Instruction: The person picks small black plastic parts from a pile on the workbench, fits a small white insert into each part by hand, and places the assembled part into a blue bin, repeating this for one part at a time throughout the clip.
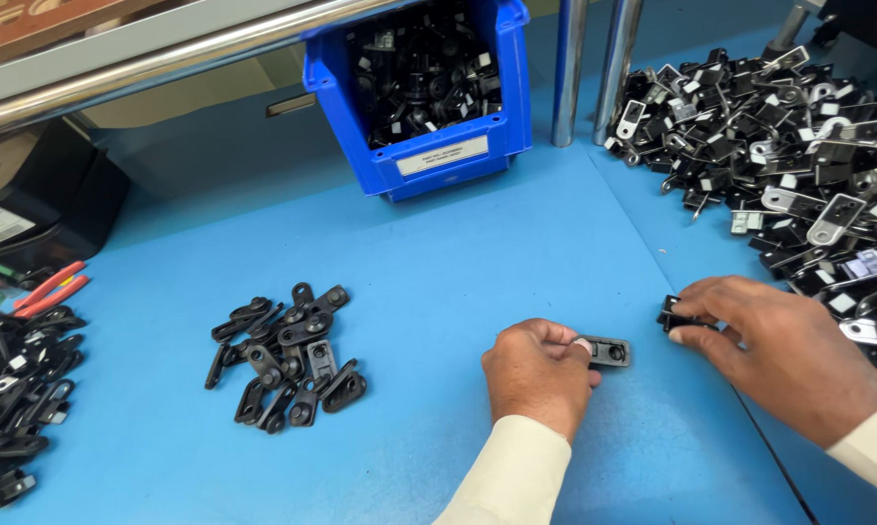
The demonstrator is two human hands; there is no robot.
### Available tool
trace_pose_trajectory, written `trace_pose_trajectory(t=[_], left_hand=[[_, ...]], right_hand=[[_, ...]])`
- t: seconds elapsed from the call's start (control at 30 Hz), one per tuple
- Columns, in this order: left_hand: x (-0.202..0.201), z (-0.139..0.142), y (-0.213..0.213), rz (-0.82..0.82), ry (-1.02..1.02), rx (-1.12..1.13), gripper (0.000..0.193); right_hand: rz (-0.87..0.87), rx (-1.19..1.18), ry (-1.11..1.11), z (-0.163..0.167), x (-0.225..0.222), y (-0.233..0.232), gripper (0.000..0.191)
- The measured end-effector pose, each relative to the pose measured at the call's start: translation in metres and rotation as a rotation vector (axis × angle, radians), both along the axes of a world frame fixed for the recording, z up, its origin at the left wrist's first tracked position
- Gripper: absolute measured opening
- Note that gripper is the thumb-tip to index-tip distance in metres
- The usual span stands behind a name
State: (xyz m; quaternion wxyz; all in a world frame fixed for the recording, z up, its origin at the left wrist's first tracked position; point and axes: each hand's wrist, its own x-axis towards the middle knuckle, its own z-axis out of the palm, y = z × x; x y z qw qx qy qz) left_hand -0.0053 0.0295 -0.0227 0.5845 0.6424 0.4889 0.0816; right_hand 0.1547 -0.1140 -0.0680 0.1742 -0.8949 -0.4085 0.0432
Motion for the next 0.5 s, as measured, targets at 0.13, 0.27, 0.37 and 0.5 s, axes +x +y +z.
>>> trace_pose_trajectory(t=[0.13, 0.27, 0.37, 0.5], left_hand=[[-0.005, 0.012, -0.001, -0.097, 0.176, 0.062, 0.009], [-0.006, 0.023, -0.002, -0.419, 0.473, 0.299, 0.023], [-0.006, 0.026, 0.0, -0.507, 0.535, 0.404, 0.026], [-0.005, 0.022, 0.004, -0.428, 0.346, 0.408, 0.024]], right_hand=[[-0.104, -0.052, 0.116, 0.013, -0.005, 0.005, 0.018], [-0.196, -0.05, 0.298, 0.017, -0.001, 0.01, 0.015], [-0.235, -0.029, 0.342, 0.014, -0.002, 0.011, 0.029], [-0.23, -0.051, 0.332, 0.012, -0.006, 0.006, 0.04]])
